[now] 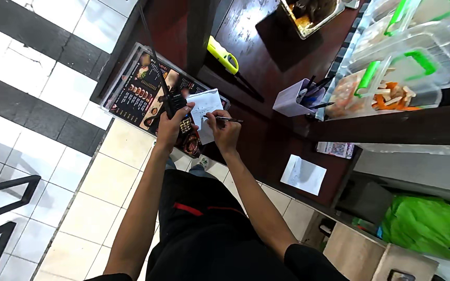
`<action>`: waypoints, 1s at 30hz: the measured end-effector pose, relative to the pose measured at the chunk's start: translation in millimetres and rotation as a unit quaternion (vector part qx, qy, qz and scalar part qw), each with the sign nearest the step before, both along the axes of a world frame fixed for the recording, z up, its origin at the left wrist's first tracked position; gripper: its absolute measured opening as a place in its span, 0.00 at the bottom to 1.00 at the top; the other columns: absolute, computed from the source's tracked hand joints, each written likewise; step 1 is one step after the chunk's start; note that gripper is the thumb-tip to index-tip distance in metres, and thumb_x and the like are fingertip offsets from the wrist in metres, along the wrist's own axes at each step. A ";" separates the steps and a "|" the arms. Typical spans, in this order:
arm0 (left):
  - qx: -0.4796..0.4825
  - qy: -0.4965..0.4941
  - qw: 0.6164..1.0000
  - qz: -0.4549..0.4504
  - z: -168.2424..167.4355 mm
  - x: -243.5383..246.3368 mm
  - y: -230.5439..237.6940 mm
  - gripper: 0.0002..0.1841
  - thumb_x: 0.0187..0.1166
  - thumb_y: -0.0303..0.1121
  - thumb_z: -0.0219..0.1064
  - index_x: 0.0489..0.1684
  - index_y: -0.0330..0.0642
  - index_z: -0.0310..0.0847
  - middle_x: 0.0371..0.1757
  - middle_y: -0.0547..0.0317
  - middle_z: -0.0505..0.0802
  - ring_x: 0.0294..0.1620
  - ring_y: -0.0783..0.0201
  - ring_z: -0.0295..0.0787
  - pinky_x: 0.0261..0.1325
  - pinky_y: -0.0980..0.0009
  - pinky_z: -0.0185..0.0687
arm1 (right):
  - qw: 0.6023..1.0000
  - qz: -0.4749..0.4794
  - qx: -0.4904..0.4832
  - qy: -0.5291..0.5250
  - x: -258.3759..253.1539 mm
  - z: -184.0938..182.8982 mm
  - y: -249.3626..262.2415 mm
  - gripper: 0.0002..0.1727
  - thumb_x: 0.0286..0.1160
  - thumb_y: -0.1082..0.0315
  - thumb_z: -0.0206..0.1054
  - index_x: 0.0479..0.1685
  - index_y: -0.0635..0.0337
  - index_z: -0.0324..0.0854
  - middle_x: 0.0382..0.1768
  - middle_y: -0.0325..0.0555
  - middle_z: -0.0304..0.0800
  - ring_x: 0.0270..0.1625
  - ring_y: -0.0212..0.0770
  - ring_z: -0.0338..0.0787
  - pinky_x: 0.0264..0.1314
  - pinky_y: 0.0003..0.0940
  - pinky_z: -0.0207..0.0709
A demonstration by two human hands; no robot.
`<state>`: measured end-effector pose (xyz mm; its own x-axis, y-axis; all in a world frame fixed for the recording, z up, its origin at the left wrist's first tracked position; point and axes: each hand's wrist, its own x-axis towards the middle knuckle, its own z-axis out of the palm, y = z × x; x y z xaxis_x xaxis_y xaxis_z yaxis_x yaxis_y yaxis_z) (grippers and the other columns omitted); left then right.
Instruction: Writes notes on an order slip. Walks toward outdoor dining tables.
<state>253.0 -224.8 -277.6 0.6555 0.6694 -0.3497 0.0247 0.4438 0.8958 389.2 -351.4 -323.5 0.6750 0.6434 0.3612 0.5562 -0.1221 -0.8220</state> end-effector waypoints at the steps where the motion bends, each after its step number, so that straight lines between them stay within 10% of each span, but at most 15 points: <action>1: 0.000 -0.002 1.000 -0.003 -0.1 0.2 0.2 0.19 0.90 0.39 0.55 0.66 0.37 0.83 0.60 0.49 0.94 0.40 0.54 0.96 0.43 0.58 0.96 | 1.000 0.001 0.001 0.001 0.1 0.4 0.2 0.08 0.78 0.66 0.74 0.43 0.64 0.89 0.35 0.42 0.95 0.32 0.29 0.93 0.36 0.28 0.91; 30: -0.005 -0.007 1.000 0.000 2.6 0.5 -0.7 0.19 0.90 0.38 0.53 0.66 0.37 0.82 0.63 0.48 0.93 0.37 0.53 0.96 0.41 0.57 0.96 | 1.000 -0.012 0.005 0.023 -0.6 1.3 1.0 0.07 0.79 0.68 0.73 0.43 0.64 0.87 0.33 0.41 0.95 0.31 0.30 0.94 0.34 0.28 0.91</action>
